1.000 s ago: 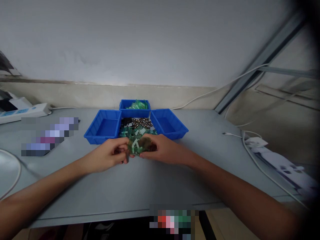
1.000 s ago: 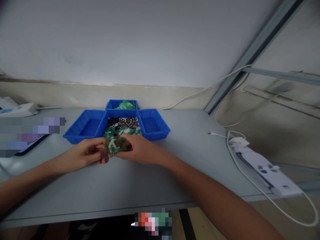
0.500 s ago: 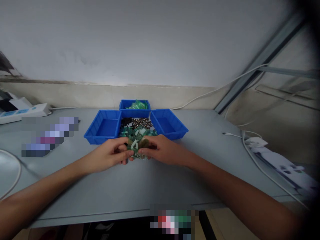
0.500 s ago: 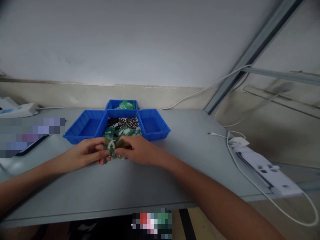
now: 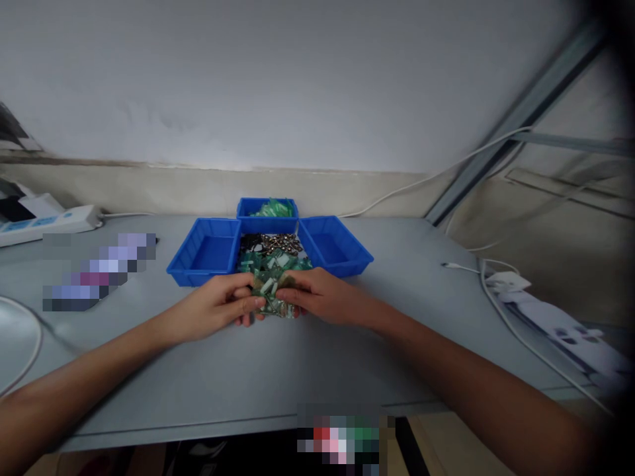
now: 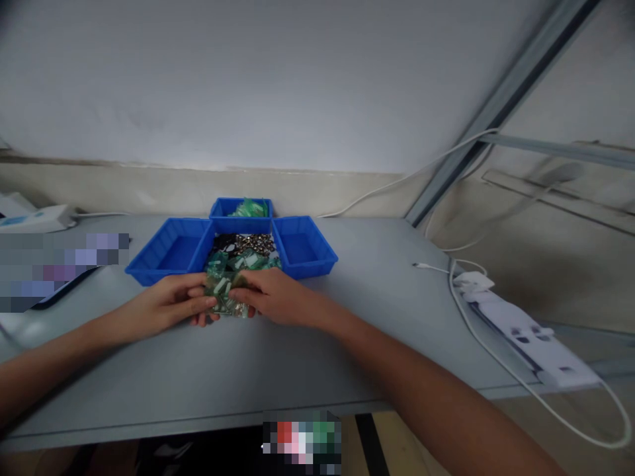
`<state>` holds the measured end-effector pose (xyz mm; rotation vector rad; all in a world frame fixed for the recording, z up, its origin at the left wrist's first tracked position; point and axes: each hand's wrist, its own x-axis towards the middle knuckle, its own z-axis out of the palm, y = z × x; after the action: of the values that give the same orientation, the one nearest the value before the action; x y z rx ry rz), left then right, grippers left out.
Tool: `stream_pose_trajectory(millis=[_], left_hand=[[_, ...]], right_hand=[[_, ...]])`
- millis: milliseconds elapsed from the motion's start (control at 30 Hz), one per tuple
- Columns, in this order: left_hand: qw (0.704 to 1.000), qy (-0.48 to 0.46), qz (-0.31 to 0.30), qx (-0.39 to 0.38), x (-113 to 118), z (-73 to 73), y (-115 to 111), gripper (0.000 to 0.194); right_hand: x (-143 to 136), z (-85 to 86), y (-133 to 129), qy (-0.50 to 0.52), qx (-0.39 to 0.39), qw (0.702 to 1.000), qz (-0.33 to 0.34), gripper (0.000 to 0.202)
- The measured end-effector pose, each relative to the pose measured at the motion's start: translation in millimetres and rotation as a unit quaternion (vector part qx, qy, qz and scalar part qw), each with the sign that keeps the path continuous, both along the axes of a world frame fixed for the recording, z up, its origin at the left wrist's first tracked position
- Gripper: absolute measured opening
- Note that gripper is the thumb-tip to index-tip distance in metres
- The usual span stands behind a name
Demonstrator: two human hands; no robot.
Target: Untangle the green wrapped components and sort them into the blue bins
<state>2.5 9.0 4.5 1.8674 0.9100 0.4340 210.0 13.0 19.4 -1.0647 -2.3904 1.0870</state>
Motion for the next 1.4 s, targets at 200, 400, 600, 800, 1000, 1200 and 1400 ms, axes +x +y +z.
stream_pose_trajectory(millis=[200, 400, 600, 800, 1000, 1200, 1400], left_hand=[[0.999, 0.012, 0.009, 0.043, -1.4, 0.8, 0.1, 0.025], [0.996, 0.047, 0.009, 0.077, -3.1, 3.7, 0.6, 0.033], [0.991, 0.066, 0.014, 0.116, -2.1, 5.1, 0.8, 0.033], [0.989, 0.068, 0.017, 0.133, -1.7, 8.3, -0.8, 0.034], [0.995, 0.001, 0.082, 0.062, 0.4, 12.5, -1.4, 0.028], [0.974, -0.197, 0.083, -0.075, -2.5, 6.0, 4.4, 0.031], [0.983, -0.121, 0.137, -0.026, 2.3, 9.8, 4.2, 0.018]], right_hand=[[-0.7, -1.2, -0.2, 0.008, 0.02, 1.0, -0.007, 0.02], [-0.7, 0.5, 0.3, 0.0, 0.034, 0.999, -0.013, 0.018], [1.4, -2.3, 3.3, -0.028, 0.104, 0.994, -0.031, 0.023], [2.0, -4.3, 5.5, -0.063, 0.193, 0.978, -0.047, 0.032], [2.5, -4.2, 4.1, 0.017, 0.196, 0.976, -0.096, 0.019], [2.4, -5.2, 3.0, 0.074, 0.175, 0.977, -0.098, 0.009], [4.0, -3.5, 1.4, 0.08, 0.128, 0.984, -0.098, 0.016]])
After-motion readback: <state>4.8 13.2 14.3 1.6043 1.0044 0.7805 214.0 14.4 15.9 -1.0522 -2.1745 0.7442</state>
